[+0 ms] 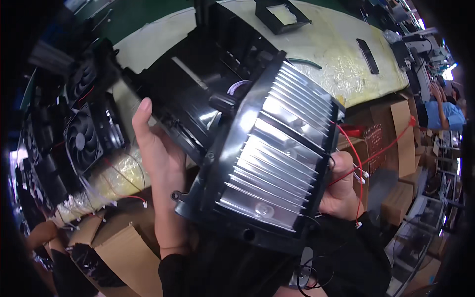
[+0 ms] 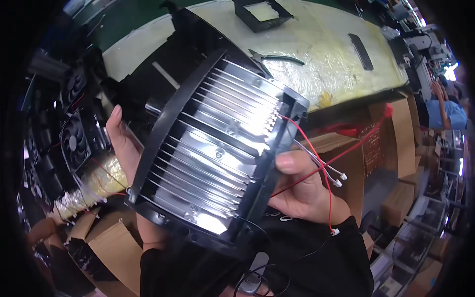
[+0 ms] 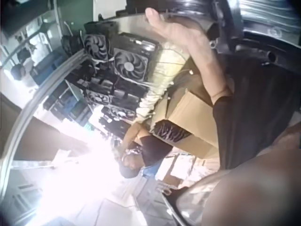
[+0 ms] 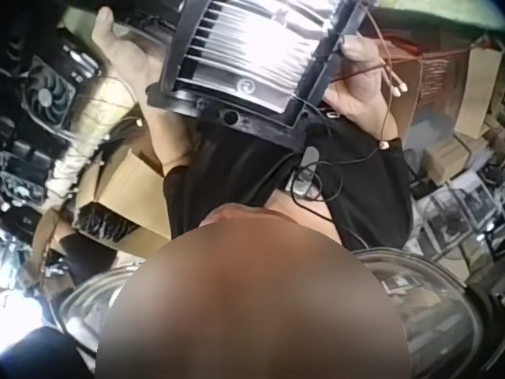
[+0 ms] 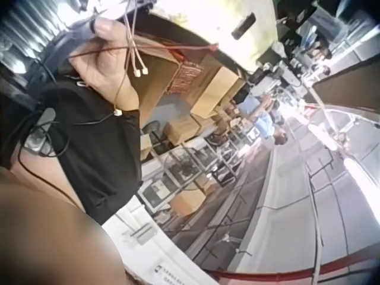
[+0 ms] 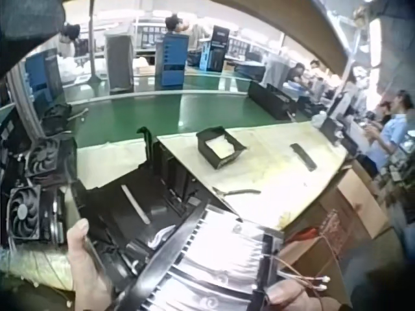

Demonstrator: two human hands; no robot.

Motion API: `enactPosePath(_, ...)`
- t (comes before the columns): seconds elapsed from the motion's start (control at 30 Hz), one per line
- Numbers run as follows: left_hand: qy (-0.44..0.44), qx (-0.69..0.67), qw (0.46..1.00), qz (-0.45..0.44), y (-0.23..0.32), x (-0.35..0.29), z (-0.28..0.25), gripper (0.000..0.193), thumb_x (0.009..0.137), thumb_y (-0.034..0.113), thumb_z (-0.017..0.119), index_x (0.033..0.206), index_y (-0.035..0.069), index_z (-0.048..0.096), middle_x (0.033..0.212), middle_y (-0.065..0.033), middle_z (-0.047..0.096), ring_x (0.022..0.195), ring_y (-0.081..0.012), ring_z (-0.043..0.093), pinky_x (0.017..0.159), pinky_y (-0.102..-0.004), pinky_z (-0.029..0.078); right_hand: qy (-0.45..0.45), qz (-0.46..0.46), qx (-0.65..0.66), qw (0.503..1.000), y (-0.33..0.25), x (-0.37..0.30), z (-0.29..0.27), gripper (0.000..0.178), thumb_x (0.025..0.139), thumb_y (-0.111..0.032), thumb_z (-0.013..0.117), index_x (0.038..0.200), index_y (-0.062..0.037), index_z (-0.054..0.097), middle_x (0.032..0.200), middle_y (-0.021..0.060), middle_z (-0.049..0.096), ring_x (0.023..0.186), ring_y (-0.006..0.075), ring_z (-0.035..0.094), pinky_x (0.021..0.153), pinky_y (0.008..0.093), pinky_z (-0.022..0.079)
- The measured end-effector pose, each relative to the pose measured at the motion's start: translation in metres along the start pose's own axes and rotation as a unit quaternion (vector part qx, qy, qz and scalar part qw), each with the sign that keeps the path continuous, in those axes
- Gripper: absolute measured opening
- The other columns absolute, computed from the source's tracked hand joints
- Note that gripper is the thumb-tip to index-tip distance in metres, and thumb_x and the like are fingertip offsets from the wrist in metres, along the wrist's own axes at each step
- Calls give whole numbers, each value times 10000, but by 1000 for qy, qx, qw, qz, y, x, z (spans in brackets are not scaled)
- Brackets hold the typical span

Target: The worker is assembling cooling fan units by securing wiring with zip ties and cutting off the excess length.

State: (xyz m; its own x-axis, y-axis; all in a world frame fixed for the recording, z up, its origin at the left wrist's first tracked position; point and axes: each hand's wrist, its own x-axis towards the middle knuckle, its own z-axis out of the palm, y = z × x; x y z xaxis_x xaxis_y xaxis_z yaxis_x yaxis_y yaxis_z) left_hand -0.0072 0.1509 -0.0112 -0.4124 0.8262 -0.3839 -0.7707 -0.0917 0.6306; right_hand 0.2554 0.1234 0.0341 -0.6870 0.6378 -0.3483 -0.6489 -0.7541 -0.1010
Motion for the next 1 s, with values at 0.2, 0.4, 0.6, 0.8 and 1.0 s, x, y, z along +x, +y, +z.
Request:
enactPosePath(0.2,-14,-55,997,-53,-7,14,-17,437,860,307,665,1169,14,566,1139,-107,632,1029,-230,604,936,-367,470,55,-25,20,998,13,-15,-3,487,765,-278,618,1177,-18,624,1118,166,669,980,324,663,932,505,509)
enactPosePath(0.4,-66,-39,995,-66,0,14,-23,528,840,234,652,1291,20,478,1206,-121,591,1087,-253,593,973,-400,473,79,-37,72,994,9,14,-7,335,823,-244,615,1078,-28,624,1046,161,677,964,297,673,912,486,534)
enactPosePath(0.6,-33,11,999,-21,1,5,-23,729,814,216,633,1435,17,307,1307,-157,514,1140,-280,582,1001,-415,478,66,-94,37,993,7,43,-15,628,772,-237,661,1313,37,495,1265,210,577,1178,342,565,1056,509,425)
enactPosePath(0.8,-54,18,998,6,2,5,-23,685,799,220,636,1387,-2,365,1224,-149,575,1109,-266,598,986,-388,488,-38,-103,58,992,7,61,-33,685,749,-174,642,1366,34,429,1316,205,540,1209,338,545,1046,517,437)
enactPosePath(1.0,-55,7,998,5,3,7,-30,654,784,225,643,1354,5,409,1199,-138,585,1081,-258,607,961,-378,499,-44,-95,82,991,8,69,-38,683,755,-180,643,1366,38,430,1317,217,536,1207,342,546,1050,522,431)
